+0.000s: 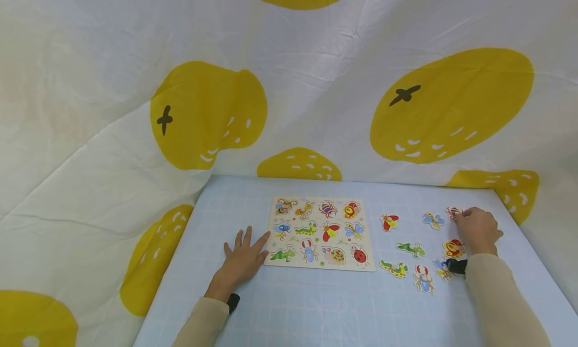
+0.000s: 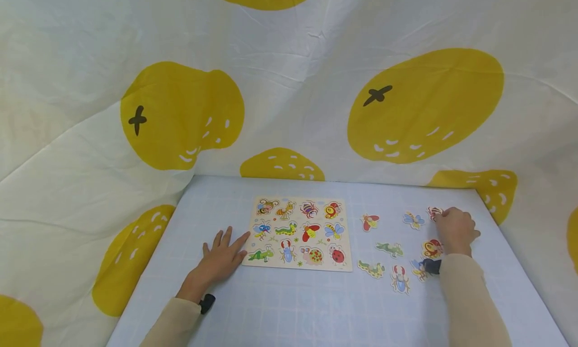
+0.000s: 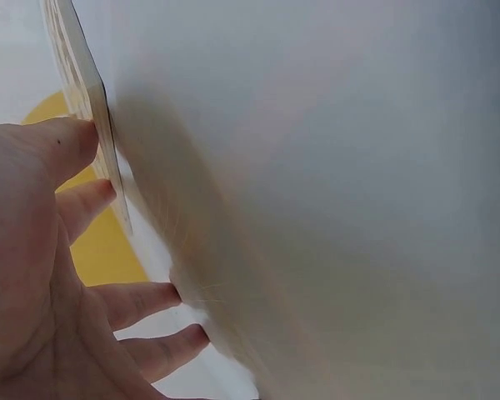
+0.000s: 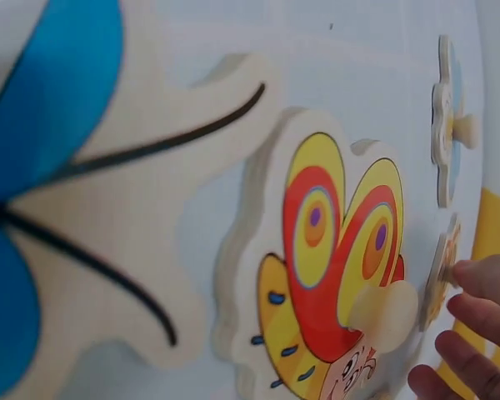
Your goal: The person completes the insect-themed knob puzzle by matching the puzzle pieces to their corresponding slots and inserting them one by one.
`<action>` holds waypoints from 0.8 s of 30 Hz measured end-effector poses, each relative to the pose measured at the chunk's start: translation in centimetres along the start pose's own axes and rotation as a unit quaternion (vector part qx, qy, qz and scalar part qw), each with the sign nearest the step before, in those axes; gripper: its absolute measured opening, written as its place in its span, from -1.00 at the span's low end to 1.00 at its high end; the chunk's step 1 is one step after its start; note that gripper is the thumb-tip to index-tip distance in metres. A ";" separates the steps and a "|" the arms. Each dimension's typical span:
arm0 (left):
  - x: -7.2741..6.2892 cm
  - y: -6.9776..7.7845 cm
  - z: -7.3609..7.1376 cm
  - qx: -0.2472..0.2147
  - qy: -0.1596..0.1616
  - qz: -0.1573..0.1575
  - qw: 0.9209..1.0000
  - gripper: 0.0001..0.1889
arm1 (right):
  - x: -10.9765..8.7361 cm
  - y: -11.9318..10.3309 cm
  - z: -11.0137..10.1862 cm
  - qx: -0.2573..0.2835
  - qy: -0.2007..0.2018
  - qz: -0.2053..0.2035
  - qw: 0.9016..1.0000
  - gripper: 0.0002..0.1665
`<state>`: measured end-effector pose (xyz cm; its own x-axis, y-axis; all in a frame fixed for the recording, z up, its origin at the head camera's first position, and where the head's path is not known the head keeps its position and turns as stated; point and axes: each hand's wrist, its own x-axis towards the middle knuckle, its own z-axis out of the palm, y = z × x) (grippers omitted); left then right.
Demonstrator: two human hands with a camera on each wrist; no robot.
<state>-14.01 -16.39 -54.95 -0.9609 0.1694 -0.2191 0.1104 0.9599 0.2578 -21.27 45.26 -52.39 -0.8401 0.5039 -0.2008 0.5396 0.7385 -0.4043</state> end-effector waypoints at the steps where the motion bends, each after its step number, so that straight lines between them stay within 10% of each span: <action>1: 0.0 0.0 0.0 0.000 0.000 -0.001 1.000 -0.40 | 0.1 0.0 0.0 -0.001 0.000 -0.001 1.000 -0.46; 24: -0.2 0.1 -0.2 -0.001 0.004 0.001 1.000 -0.41 | 1.0 -0.8 0.1 -0.044 -0.005 -0.019 0.999 -0.53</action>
<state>-13.82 -16.38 -54.69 -0.9626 0.1690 -0.2116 0.1111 0.9591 0.2604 -22.56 45.13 -52.37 -0.8607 0.4701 -0.1954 0.5091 0.7940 -0.3322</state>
